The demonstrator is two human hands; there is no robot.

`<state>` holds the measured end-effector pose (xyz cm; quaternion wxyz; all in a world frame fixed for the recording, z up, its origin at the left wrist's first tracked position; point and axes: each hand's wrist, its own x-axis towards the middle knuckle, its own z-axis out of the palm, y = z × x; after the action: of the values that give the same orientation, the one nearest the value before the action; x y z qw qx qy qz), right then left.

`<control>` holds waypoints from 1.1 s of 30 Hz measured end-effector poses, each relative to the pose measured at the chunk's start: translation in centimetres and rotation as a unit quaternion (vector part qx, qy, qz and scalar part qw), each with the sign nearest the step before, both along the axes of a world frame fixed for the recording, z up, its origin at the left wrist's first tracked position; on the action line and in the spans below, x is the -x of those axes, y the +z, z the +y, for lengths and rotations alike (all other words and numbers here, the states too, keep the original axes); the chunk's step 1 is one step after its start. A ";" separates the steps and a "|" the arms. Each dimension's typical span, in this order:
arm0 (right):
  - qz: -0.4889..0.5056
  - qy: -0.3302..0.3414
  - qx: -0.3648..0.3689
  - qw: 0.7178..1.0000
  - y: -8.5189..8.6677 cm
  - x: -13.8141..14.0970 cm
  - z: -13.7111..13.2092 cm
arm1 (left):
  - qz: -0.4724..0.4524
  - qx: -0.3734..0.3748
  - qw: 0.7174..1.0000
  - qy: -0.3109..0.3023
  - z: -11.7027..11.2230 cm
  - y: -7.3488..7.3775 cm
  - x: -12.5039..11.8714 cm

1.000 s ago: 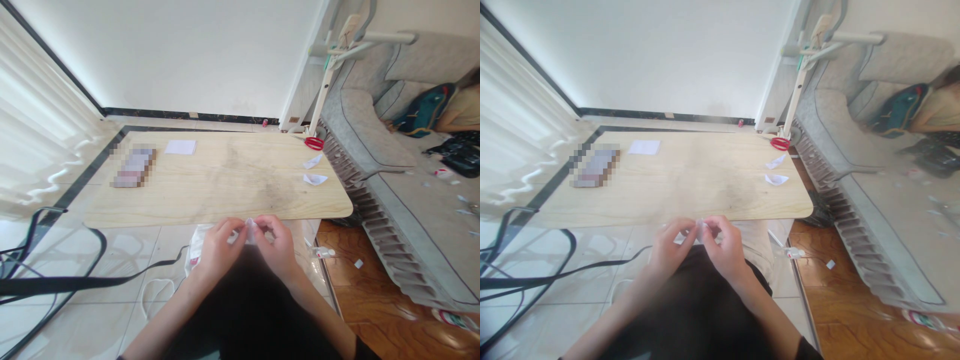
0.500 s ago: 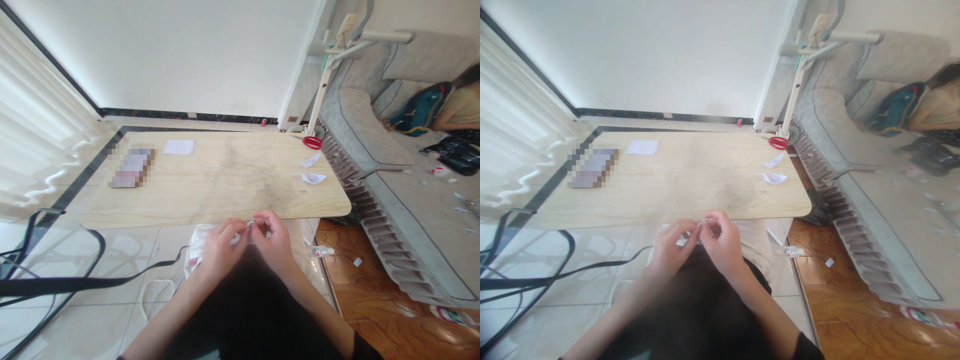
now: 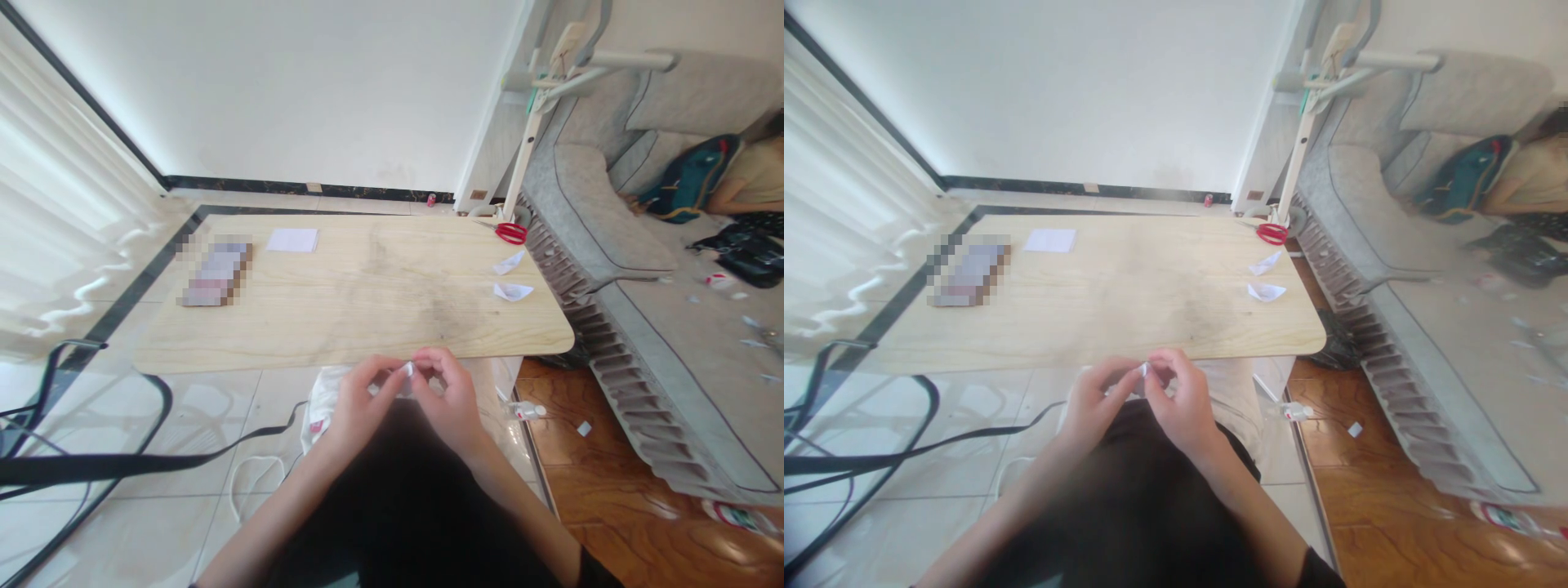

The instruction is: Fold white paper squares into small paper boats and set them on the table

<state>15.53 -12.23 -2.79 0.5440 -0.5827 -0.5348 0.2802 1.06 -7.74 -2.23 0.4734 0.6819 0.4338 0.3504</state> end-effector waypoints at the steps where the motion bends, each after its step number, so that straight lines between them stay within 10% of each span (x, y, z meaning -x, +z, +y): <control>1: 0.000 0.004 -0.003 1.000 0.0 0.0 -0.1 | 0.001 -0.002 1.000 -0.007 0.1 0.0 0.1; 15: -0.077 0.047 -0.076 0.993 1.3 -0.7 -0.1 | 0.002 -0.265 0.964 -0.001 -0.2 0.2 0.4; 33: -0.113 0.032 -0.140 0.983 1.3 -0.9 -0.3 | -0.027 -0.192 0.981 0.013 -0.2 0.0 0.6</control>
<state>16.42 -12.54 -1.54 0.5468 -0.5114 -0.6452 0.1522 0.51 -7.98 -2.28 0.3404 0.7449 0.3540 0.4515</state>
